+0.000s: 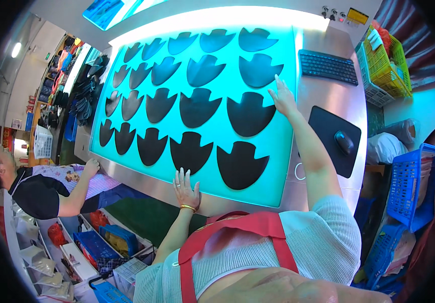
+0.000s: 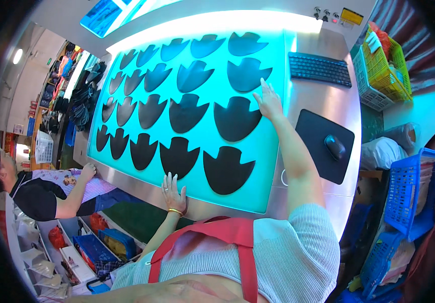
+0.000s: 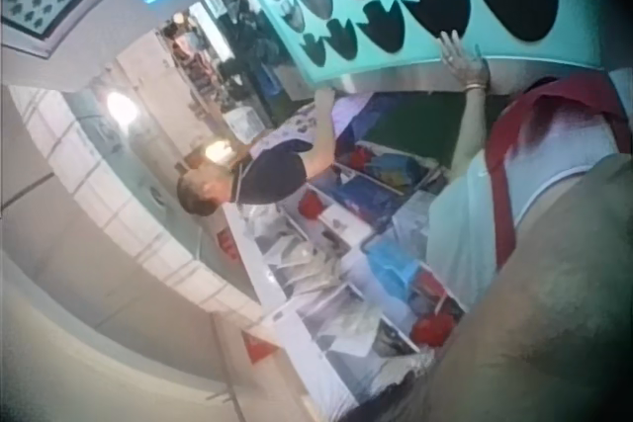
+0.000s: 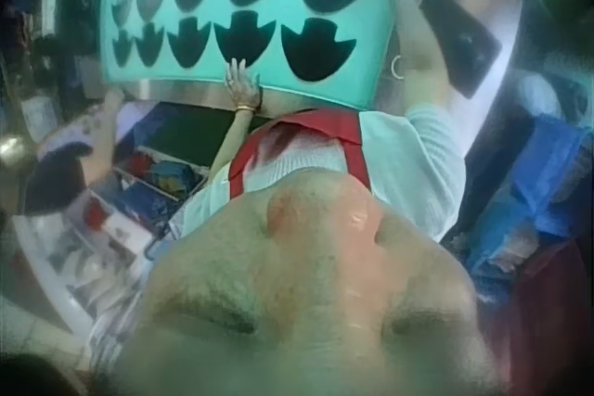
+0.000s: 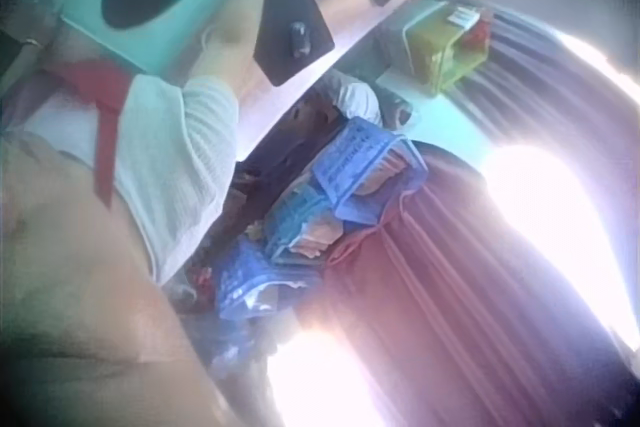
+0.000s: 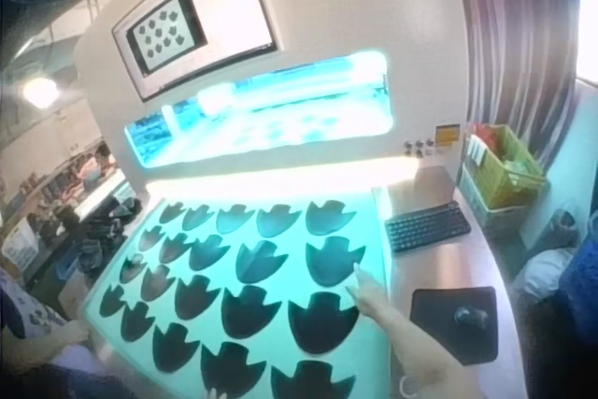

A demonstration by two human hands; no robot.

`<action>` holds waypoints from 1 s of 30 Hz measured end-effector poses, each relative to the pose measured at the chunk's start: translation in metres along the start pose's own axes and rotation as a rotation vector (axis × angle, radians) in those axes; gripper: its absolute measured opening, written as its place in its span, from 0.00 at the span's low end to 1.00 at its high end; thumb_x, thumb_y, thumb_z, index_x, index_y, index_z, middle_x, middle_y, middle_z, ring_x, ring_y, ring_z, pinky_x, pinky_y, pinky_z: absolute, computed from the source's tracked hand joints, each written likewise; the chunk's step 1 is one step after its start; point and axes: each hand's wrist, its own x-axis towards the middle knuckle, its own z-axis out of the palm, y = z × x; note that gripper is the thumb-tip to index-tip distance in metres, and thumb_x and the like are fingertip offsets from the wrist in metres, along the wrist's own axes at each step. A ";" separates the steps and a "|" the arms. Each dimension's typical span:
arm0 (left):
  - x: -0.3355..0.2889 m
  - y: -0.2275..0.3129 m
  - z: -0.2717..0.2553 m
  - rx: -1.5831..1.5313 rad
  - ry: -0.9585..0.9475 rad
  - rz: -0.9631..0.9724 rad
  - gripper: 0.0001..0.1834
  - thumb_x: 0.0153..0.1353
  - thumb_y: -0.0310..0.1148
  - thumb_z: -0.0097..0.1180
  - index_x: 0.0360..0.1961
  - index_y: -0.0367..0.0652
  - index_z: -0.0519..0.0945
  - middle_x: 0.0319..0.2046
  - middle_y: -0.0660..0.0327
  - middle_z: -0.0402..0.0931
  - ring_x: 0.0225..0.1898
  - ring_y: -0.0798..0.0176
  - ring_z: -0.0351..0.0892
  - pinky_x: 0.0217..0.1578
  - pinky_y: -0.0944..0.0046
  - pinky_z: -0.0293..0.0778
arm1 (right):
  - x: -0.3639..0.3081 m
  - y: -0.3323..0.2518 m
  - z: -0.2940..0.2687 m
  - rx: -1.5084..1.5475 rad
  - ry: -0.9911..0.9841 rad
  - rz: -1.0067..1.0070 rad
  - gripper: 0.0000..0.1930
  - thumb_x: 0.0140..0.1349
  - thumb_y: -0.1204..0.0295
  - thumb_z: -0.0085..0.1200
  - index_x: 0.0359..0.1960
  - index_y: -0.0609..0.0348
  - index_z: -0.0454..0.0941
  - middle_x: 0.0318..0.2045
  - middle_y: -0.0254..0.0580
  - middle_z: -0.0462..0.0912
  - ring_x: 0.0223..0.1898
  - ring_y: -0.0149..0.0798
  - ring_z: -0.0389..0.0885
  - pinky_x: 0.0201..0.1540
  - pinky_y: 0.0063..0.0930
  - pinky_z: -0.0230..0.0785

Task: The person places black shoe upper components onto a green glowing work surface and arranges them into rows with the help of another person.

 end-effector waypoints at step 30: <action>-0.077 -0.027 0.004 0.008 0.142 -0.040 0.31 0.65 0.50 0.54 0.65 0.47 0.69 0.66 0.51 0.62 0.71 0.46 0.55 0.71 0.44 0.49 | -0.294 0.105 -0.155 -0.221 0.476 0.245 0.29 0.59 0.63 0.66 0.59 0.61 0.73 0.56 0.51 0.78 0.59 0.54 0.73 0.64 0.44 0.65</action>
